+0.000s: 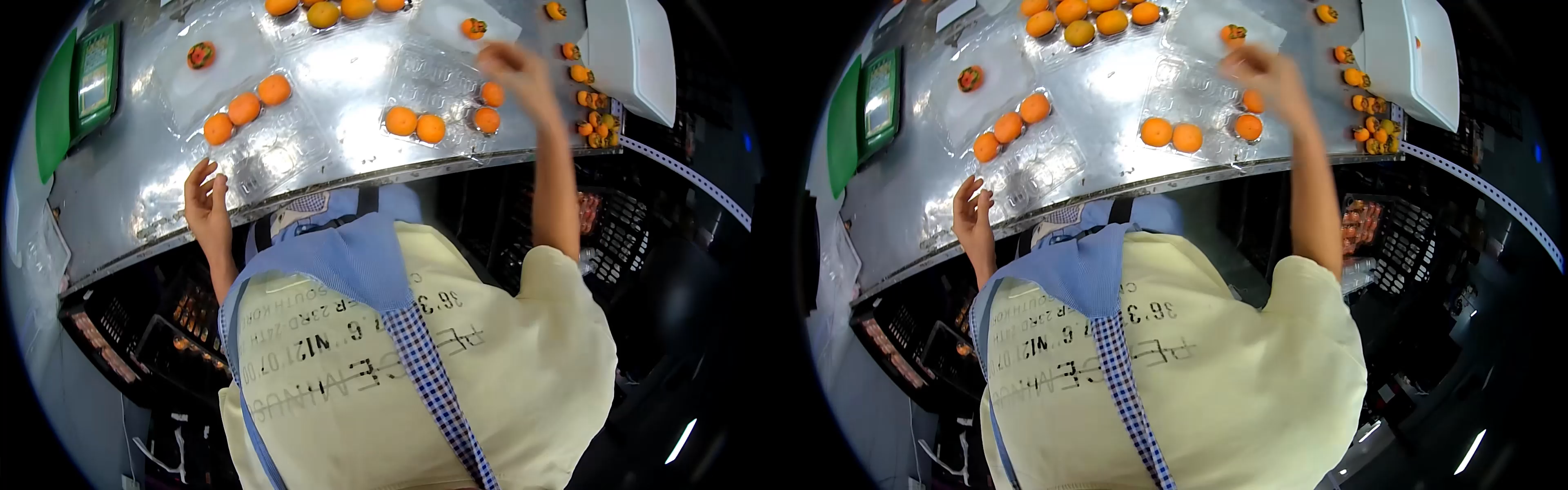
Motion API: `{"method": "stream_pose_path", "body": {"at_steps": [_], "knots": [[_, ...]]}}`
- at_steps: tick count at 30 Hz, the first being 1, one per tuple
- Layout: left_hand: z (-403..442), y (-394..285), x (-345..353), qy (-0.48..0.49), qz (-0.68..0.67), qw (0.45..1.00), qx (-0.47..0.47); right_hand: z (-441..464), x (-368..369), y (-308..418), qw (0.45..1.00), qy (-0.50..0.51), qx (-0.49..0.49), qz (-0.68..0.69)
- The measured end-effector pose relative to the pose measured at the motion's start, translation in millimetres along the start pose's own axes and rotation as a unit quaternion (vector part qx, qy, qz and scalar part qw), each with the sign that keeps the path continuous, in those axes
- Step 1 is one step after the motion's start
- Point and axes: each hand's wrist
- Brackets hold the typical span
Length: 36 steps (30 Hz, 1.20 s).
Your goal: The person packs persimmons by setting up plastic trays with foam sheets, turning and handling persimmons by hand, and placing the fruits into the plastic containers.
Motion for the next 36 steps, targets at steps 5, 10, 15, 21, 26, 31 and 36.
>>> {"method": "stream_pose_path", "body": {"at_steps": [5, 10, 15, 21, 26, 31, 36], "knots": [[-3.9, 6.7, -7.1, 0.024, 0.016, 1.000, -0.009, -47.8, 99.8, 13.9, 0.970, 0.028, -0.126, -0.208], [-4.5, 6.4, -7.4, 0.041, 0.034, 0.999, -0.004, -59.5, 121.2, 17.3, 0.941, 0.007, -0.133, -0.312], [-3.9, 11.7, -8.3, 0.029, 0.044, 0.999, 0.011, -60.6, 122.6, 10.9, 0.951, -0.019, -0.129, -0.282], [0.0, 34.6, -20.8, -0.056, 0.264, 0.952, 0.145, -64.2, 118.0, 6.7, 0.995, -0.011, 0.041, 0.088], [0.9, 49.2, -23.5, -0.097, 0.244, 0.961, 0.083, -63.8, 122.1, 39.1, 0.835, 0.103, 0.101, 0.532], [4.2, 67.2, -20.8, -0.143, 0.059, 0.988, -0.009, -43.4, 150.2, 75.7, 0.851, 0.166, 0.056, 0.495], [11.3, 70.2, -17.6, -0.146, -0.058, 0.984, -0.086, -6.0, 187.8, 137.6, 0.915, 0.193, -0.026, 0.354]]}}
Point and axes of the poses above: each hand's wrist, its own z-axis towards the middle knuckle, its own x-axis out of the palm, y = z × x, and after that the axes turned 7 degrees about -z, right-handed
